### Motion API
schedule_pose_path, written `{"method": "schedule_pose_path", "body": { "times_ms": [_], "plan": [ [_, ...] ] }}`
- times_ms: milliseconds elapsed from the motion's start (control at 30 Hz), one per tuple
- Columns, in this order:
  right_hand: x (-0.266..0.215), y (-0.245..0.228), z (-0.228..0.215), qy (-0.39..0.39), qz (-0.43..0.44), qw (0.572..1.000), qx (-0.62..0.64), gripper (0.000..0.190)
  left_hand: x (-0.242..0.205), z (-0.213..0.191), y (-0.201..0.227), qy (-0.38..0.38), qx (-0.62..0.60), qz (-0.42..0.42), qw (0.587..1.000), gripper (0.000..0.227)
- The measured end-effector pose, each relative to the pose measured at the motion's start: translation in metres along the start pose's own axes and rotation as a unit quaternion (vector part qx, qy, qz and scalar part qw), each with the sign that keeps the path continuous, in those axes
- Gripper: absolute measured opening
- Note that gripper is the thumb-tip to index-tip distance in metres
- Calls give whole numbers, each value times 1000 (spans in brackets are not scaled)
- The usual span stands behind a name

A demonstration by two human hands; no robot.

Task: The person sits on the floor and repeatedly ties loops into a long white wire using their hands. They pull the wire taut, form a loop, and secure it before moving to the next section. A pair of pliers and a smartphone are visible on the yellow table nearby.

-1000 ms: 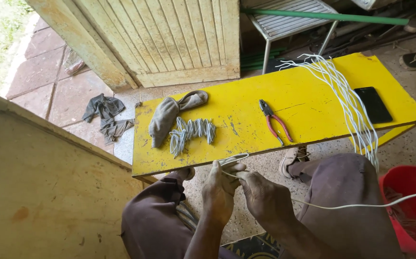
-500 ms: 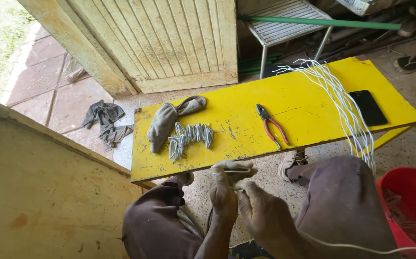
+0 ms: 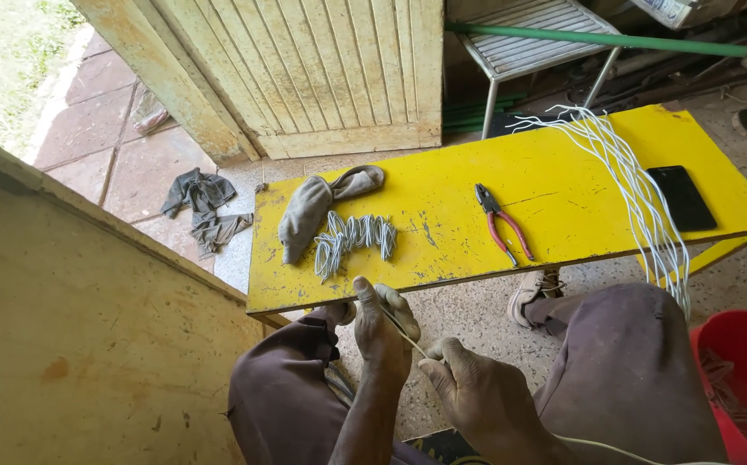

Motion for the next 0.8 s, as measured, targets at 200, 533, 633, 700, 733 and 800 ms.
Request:
{"method": "schedule_pose_path", "body": {
  "times_ms": [200, 533, 633, 700, 733, 800],
  "plan": [
    [11, 32, -12, -4, 23, 997, -78, 19, 7, -16, 6, -28, 190, -46, 980, 51],
    [20, 23, -74, -83, 140, 982, -92, 34, -16, 7, 14, -368, 738, 135, 549, 58],
    [20, 26, -65, -66, 122, 984, -108, 33, -10, 5, 7, -366, 733, 56, 570, 42],
    [20, 29, -63, -75, 120, 985, -102, 33, -10, -5, -6, -361, 737, 69, 567, 29],
    [23, 30, -63, -79, 118, 985, -96, 34, -7, -8, -11, -356, 742, 86, 561, 43],
    [28, 39, -59, -67, 100, 988, -99, 33, -12, -6, -7, -356, 720, 53, 593, 41]
  ]
}}
Point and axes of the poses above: each hand's wrist, its own x-axis towards the middle knuckle, its own z-axis out of the palm, y = z × x, the point moved 1 cm from there along x, towards the middle knuckle, and after that the axes turned 5 degrees about -y, right-handed, at the moved point
